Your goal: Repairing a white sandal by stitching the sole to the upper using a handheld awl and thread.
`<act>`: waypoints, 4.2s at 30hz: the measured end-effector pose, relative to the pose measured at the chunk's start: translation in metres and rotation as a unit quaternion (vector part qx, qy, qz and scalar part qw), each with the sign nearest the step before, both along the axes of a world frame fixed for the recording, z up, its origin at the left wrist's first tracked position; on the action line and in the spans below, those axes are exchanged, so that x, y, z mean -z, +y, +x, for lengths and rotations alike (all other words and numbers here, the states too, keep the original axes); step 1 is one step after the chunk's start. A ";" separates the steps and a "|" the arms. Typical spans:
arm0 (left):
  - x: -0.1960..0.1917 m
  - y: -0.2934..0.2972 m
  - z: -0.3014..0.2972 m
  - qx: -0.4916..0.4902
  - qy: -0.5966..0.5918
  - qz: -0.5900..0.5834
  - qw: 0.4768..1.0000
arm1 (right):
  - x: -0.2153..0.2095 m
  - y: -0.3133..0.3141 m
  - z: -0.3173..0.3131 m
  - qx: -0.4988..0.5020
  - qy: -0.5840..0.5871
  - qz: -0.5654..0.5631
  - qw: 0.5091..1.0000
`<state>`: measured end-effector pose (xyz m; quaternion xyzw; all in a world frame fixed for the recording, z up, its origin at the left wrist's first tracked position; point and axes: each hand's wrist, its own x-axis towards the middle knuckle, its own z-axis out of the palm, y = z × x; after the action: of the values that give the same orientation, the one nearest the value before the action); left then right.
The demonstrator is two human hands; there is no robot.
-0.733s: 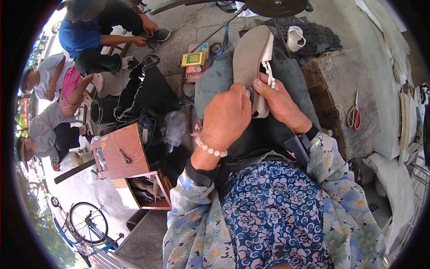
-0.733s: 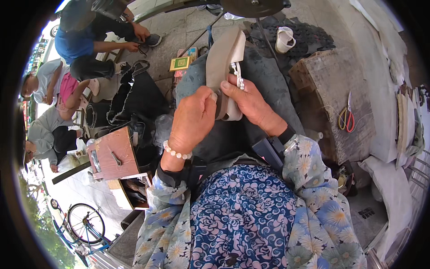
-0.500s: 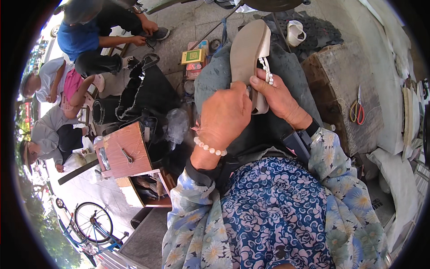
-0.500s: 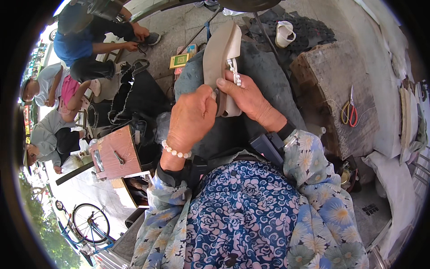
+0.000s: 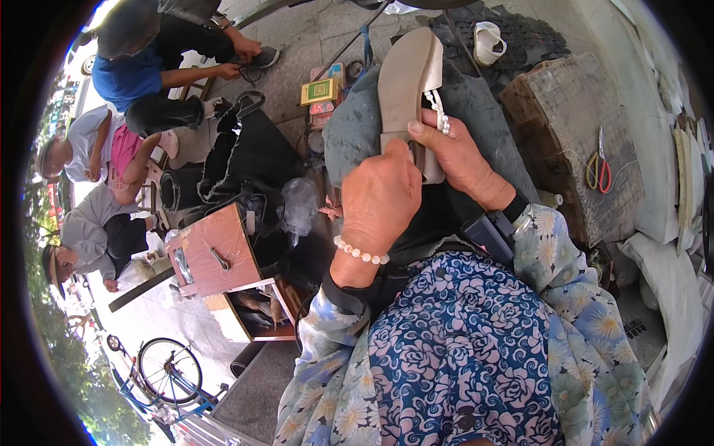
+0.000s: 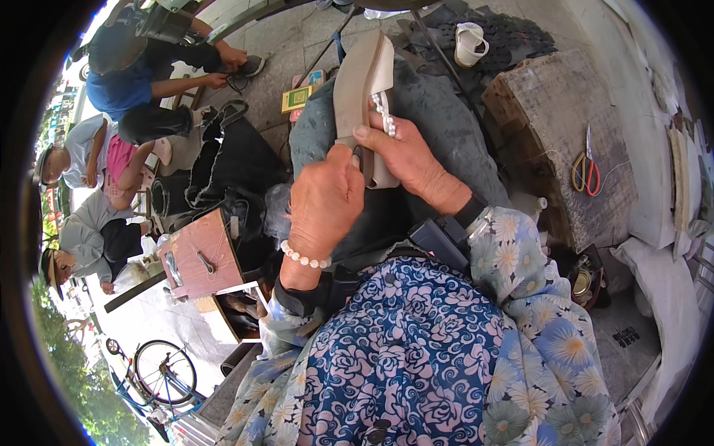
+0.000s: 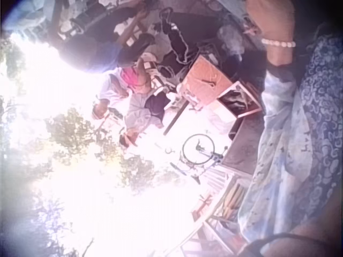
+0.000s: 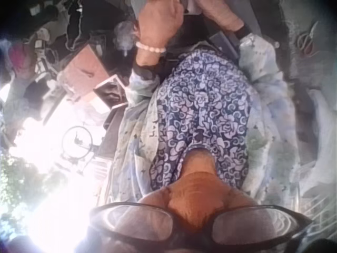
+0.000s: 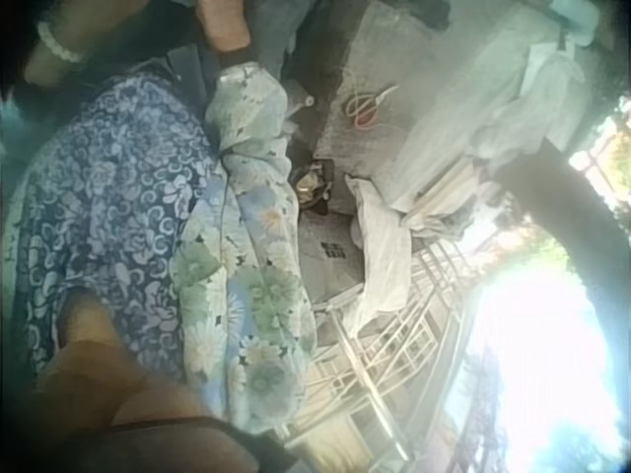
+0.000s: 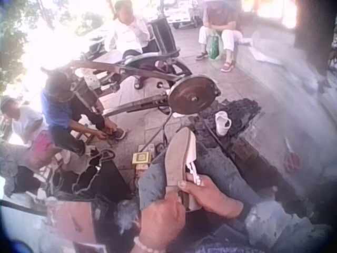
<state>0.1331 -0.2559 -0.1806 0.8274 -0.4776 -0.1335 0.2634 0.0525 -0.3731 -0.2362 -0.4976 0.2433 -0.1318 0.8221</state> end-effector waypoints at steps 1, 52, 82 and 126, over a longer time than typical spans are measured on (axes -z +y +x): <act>0.001 0.001 -0.001 -0.005 -0.001 0.005 1.000 | 0.001 0.001 0.001 0.005 -0.003 0.003 1.000; 0.011 0.015 -0.001 0.037 -0.053 -0.024 0.998 | -0.002 -0.011 0.003 -0.014 -0.036 -0.003 0.999; 0.022 0.039 0.012 -0.145 0.610 -0.293 0.722 | -0.025 -0.001 -0.004 -0.051 -0.130 0.042 0.989; 0.022 0.014 0.061 0.008 -0.057 -0.065 0.996 | -0.036 -0.056 0.017 -0.209 0.010 -0.767 0.607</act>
<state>0.1937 -0.2420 -0.2029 0.8112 -0.5058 -0.0569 0.2878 0.0693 -0.4287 -0.1998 -0.9844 -0.0492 -0.0901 0.1426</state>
